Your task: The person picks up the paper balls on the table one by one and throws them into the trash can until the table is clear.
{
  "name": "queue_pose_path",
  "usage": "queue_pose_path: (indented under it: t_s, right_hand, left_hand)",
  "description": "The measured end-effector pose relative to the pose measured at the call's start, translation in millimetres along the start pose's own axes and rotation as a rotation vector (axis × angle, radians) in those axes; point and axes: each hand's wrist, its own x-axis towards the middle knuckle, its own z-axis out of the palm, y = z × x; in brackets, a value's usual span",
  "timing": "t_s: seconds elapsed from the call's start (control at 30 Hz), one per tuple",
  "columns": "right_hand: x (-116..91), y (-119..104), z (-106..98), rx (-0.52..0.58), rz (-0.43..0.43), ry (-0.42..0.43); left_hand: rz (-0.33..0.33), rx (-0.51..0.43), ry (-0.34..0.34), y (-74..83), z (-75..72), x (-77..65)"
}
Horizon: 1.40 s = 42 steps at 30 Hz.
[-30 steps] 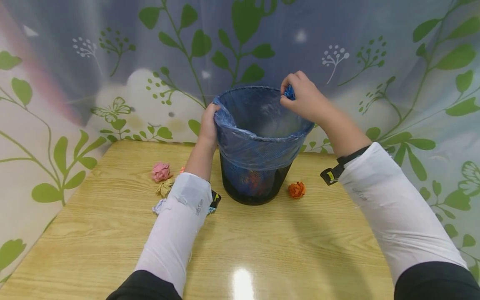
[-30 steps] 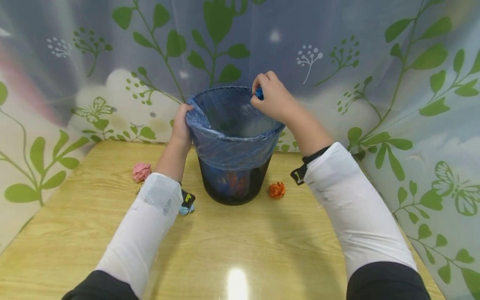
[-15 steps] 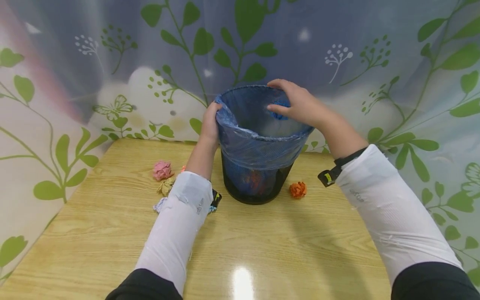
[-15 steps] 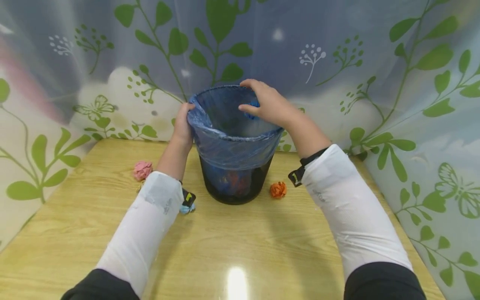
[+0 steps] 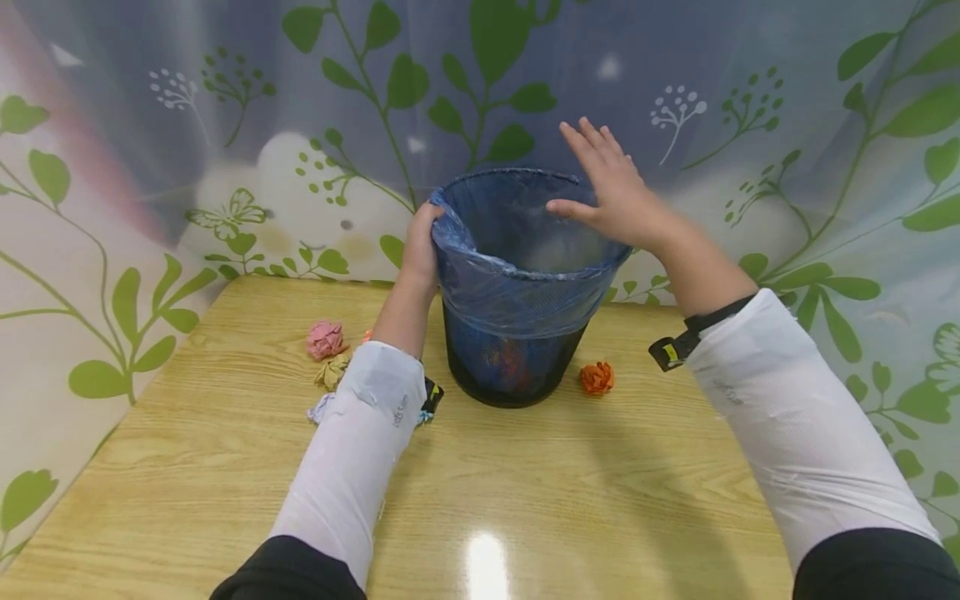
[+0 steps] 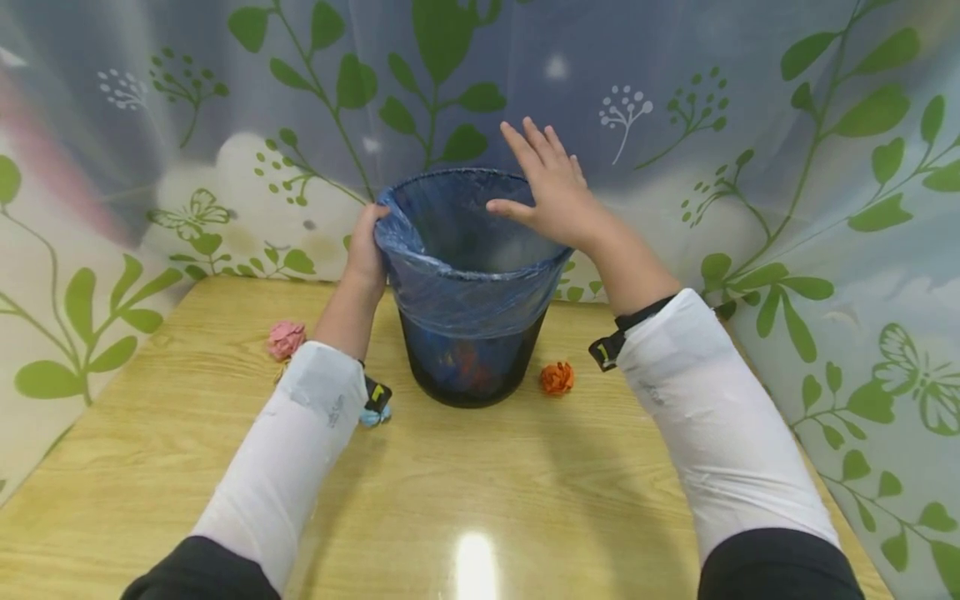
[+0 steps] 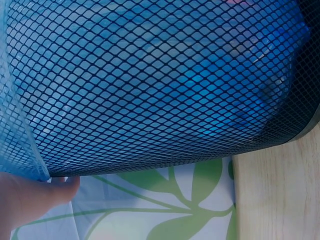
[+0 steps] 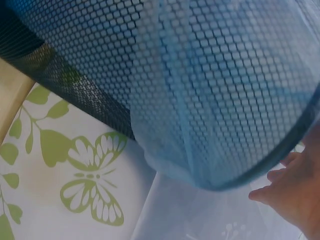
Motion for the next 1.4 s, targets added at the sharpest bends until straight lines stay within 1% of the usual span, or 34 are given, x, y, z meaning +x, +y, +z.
queue_pose_path:
  t_s: [0.23,0.4,0.57,0.77,0.9,1.03,1.17,1.4]
  right_hand:
    - [-12,7,-10,-0.049,0.005,0.063]
    - [-24,18,-20,-0.084,0.008,0.105]
    - [-40,34,-27,-0.088,0.037,0.109]
    - [-55,47,-30,-0.083,0.076,0.075]
    - [-64,53,-26,-0.076,0.076,0.054]
    - [-78,59,-17,-0.057,0.076,0.05]
    - [-93,66,-6,-0.041,0.087,0.043]
    - [-106,75,11,-0.053,0.106,0.002]
  left_hand:
    - [0.003,-0.002,-0.003,-1.2,-1.8,1.1]
    - [0.011,0.005,-0.003,-1.0,-2.0,0.7]
    - [0.015,0.011,-0.004,-0.2,-0.4,-0.2]
    - [0.013,-0.005,-0.002,0.9,1.0,-0.4]
    - [0.011,-0.011,0.006,-0.2,0.9,0.0]
    - [0.004,0.0,0.012,-0.9,0.9,0.0]
    - [-0.002,-0.007,0.001,-1.2,1.7,-0.1]
    - [-0.019,-0.027,-0.02,0.1,1.0,-0.8]
